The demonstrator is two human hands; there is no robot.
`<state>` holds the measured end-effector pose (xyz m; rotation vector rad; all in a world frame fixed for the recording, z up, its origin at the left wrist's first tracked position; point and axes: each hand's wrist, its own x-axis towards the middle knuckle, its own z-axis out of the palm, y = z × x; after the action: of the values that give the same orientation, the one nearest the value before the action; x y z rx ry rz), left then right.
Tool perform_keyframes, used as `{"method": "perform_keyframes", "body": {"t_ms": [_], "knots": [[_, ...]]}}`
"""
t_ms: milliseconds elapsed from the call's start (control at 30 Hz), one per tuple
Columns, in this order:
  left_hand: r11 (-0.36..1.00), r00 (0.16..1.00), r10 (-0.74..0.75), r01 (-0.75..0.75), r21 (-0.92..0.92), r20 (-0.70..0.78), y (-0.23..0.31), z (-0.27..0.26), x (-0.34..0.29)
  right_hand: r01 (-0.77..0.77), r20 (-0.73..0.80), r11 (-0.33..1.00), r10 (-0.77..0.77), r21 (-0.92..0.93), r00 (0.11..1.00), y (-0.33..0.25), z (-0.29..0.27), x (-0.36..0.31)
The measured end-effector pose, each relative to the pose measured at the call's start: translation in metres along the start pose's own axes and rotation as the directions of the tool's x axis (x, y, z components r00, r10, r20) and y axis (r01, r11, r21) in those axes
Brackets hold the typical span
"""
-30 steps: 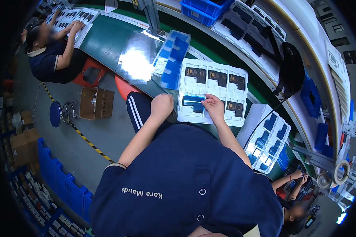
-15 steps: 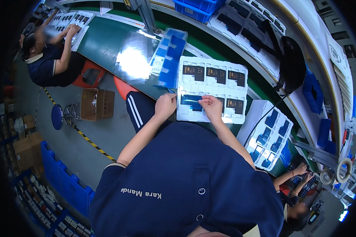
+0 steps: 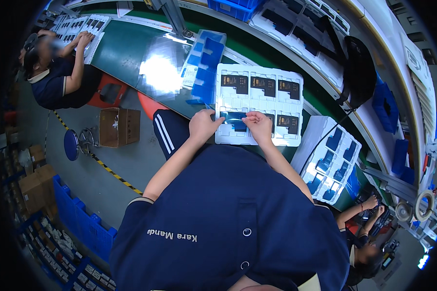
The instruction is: The person places blue plastic film sheets into the compartments of a white plastic tray. They handle the sheets one by one, aligning them within the tray's grid structure. The person works at a green assembly table in a factory setting.
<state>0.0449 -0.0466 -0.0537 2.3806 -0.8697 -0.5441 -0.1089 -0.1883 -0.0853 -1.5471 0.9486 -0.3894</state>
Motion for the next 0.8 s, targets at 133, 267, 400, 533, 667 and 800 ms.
{"method": "perform_keyframes", "body": {"t_ms": [133, 267, 400, 533, 667, 800], "knots": [[1.000, 1.000, 0.019, -0.019, 0.011, -0.008, -0.001, 0.001, 0.000, 0.064, -0.038, 0.992, -0.069, -0.109, 0.997, -0.006, 0.003, -0.003], [0.992, 0.982, 0.129, -0.129, 0.005, -0.141, 0.006, -0.013, -0.005, 0.195, -0.042, 0.952, -0.211, -0.235, 0.977, -0.020, 0.002, -0.008], [0.909, 0.937, 0.222, -0.299, -0.290, -0.269, 0.005, -0.046, -0.015, 0.211, 0.026, 0.977, -0.211, -0.008, 0.977, -0.039, -0.006, -0.012], [0.716, 0.958, 0.282, -0.173, -0.676, 0.054, 0.018, -0.067, -0.025, 0.032, 0.292, 0.909, -0.166, 0.414, 0.942, -0.073, -0.002, -0.023], [0.636, 0.926, 0.353, -0.133, -0.760, 0.133, 0.044, -0.074, -0.029, -0.024, 0.415, 0.904, -0.173, 0.427, 0.893, -0.092, -0.010, -0.027], [0.600, 0.954, 0.271, -0.061, -0.798, 0.131, 0.042, -0.062, -0.027, 0.000, 0.401, 0.949, -0.134, 0.316, 0.906, -0.090, -0.020, -0.028]]}}
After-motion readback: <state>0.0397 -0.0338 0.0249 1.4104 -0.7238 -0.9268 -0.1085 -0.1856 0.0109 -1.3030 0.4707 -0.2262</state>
